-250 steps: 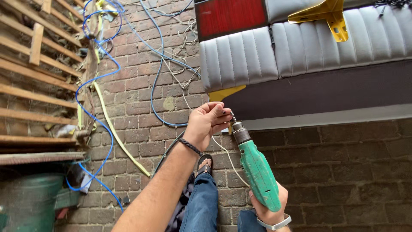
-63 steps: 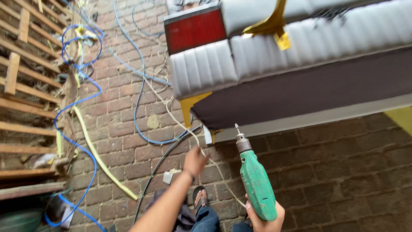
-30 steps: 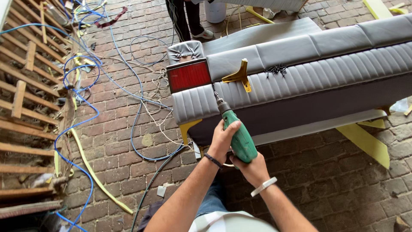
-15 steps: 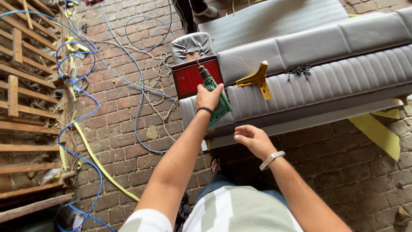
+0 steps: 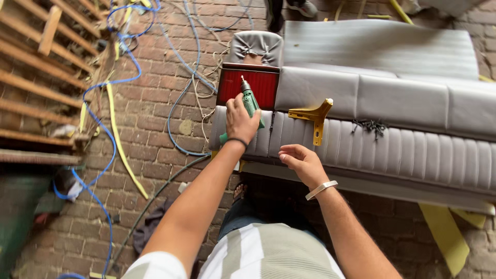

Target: The person staples fabric to the underside of a sofa section using a pneumatic staple gun. They then retrieve gold-colored metal brackets, position them on the sofa frame, and secure them using a power drill and screws.

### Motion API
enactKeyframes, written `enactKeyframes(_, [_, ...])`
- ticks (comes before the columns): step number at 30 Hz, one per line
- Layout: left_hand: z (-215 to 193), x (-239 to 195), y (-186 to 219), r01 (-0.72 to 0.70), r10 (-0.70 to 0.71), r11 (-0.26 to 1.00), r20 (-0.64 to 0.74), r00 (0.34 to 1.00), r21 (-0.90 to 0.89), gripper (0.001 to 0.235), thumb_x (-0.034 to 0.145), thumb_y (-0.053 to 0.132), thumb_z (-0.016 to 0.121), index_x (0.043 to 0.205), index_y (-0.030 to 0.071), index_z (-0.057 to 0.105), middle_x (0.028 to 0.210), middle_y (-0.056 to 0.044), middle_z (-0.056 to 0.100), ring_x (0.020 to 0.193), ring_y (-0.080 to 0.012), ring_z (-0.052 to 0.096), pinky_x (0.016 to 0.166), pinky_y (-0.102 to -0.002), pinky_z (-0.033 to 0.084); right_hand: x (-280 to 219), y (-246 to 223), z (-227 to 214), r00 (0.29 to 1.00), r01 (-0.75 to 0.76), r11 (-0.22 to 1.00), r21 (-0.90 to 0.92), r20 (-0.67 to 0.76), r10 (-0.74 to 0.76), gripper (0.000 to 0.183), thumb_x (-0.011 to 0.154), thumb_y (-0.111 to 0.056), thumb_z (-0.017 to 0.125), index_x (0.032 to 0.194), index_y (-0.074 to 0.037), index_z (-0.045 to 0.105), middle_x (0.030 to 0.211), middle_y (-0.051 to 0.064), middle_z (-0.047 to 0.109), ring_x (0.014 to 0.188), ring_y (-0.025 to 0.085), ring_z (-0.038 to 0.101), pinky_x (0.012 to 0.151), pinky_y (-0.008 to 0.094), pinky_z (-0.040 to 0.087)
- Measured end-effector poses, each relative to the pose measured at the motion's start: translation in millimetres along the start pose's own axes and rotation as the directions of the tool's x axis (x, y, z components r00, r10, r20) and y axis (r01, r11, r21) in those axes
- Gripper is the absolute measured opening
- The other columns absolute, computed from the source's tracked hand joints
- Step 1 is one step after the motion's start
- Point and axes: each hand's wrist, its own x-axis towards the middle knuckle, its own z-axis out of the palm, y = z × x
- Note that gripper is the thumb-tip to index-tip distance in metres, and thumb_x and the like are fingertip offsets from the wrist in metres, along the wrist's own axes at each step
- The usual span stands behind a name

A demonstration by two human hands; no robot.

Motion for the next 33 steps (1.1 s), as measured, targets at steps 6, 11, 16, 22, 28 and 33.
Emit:
enactKeyframes(6, [13.5, -175.6, -62.1, 0.137, -0.075, 0.99, 0.642, 0.763, -0.047, 0.035, 0.088, 0.041, 0.061, 0.096, 0.012, 0.079, 0.097, -0.015, 0.076, 0.094, -0.0343, 0.073, 0.085, -0.044, 0.058, 9.0, -7.8, -21.0, 0.989, 0.047, 0.999, -0.021, 0.145, -0.044, 0.033, 0.091, -0.02, 0.071, 0.121, -0.005, 0.071, 0.11, 0.003, 0.076, 0.101, 0.013, 0.07, 0.088, 0.03, 0.054])
enactKeyframes(11, [67.4, -309.4, -93.3, 0.086, -0.333, 0.942, 0.931, 0.151, 0.323, 0.059, 0.09, 0.054, 0.06, 0.121, 0.005, 0.073, 0.13, -0.022, 0.066, 0.12, -0.0368, 0.063, 0.104, -0.044, 0.048, 5.9, 1.8, -25.7, 0.959, 0.08, 0.996, -0.04, 0.276, -0.066, 0.033, 0.092, -0.019, 0.071, 0.122, -0.005, 0.069, 0.111, 0.004, 0.076, 0.102, 0.011, 0.07, 0.088, 0.029, 0.054])
enactKeyframes(16, [74.4, -330.9, -74.4, 0.107, -0.473, 0.881, 0.87, 0.138, 0.461, 0.055, 0.08, 0.044, 0.073, 0.122, 0.009, 0.074, 0.135, -0.018, 0.067, 0.124, -0.0328, 0.066, 0.104, -0.042, 0.054, -4.6, 12.7, -32.1, 0.943, 0.066, 0.997, -0.033, 0.328, -0.051, 0.031, 0.093, -0.016, 0.071, 0.122, -0.005, 0.07, 0.111, 0.005, 0.076, 0.099, 0.012, 0.069, 0.087, 0.028, 0.055])
enactKeyframes(22, [48.2, -307.9, -57.7, 0.337, -0.7, 0.685, 0.711, 0.063, 0.645, 0.062, 0.074, 0.041, 0.092, 0.123, 0.01, 0.071, 0.135, -0.015, 0.065, 0.124, -0.0325, 0.063, 0.105, -0.045, 0.053, -15.5, 15.3, -30.1, 0.944, 0.038, 0.999, -0.015, 0.329, -0.031, 0.03, 0.094, -0.016, 0.071, 0.121, -0.006, 0.07, 0.11, 0.004, 0.076, 0.099, 0.012, 0.07, 0.086, 0.027, 0.055])
enactKeyframes(28, [23.8, -319.4, -57.3, 0.362, -0.496, 0.85, 0.813, 0.305, 0.383, 0.048, 0.073, 0.044, 0.082, 0.111, 0.014, 0.082, 0.12, -0.015, 0.078, 0.112, -0.0338, 0.071, 0.1, -0.043, 0.055, -19.8, 5.8, -20.1, 0.944, 0.059, 0.995, -0.084, 0.33, -0.028, 0.03, 0.093, -0.017, 0.071, 0.121, -0.007, 0.069, 0.11, 0.004, 0.076, 0.1, 0.012, 0.071, 0.088, 0.028, 0.057])
enactKeyframes(33, [12.0, -318.5, -51.0, 0.184, -0.551, 0.834, 0.768, 0.327, 0.52, 0.067, 0.077, 0.062, 0.079, 0.112, 0.006, 0.077, 0.122, -0.019, 0.069, 0.114, -0.0345, 0.063, 0.098, -0.045, 0.052, -18.6, 3.2, -11.8, 0.932, 0.085, 0.995, -0.047, 0.356, -0.063, 0.031, 0.094, -0.019, 0.072, 0.121, -0.006, 0.07, 0.11, 0.006, 0.076, 0.098, 0.013, 0.071, 0.087, 0.03, 0.056])
